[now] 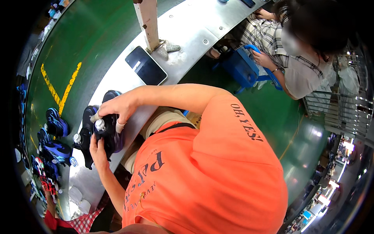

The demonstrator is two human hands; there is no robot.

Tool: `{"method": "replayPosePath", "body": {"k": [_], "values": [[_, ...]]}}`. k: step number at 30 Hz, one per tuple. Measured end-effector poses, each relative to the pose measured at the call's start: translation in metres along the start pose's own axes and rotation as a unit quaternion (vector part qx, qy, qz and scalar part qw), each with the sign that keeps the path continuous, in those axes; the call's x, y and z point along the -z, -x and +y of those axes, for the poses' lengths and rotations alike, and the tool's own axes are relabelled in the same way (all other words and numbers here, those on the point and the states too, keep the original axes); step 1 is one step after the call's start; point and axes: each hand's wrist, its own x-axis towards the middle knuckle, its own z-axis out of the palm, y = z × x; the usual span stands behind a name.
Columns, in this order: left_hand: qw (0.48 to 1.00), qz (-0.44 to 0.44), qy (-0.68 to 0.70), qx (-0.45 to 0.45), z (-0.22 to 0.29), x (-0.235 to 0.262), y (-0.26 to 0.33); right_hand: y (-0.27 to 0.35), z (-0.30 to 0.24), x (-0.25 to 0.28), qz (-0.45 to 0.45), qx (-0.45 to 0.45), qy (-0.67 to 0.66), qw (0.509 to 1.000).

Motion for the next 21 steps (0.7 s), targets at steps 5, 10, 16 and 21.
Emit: {"method": "replayPosePath", "body": {"k": [5, 10, 16, 21], "values": [[0.997, 0.031, 0.067, 0.012, -0.017, -0.02, -0.005, -0.024, 0.005, -0.014, 0.064, -0.042, 0.158, 0.984], [0.99, 0.038, 0.128, 0.044, -0.015, -0.012, -0.022, -0.022, -0.011, -0.018, 0.012, 0.01, 0.353, 0.935], [0.992, 0.089, 0.09, -0.019, 0.006, 0.003, 0.015, -0.034, -0.021, -0.011, -0.094, -0.108, 0.306, 0.941], [0.984, -0.103, -0.134, 0.051, 0.051, -0.013, 0.01, -0.035, -0.011, -0.012, -0.084, -0.075, 0.288, 0.951]]}}
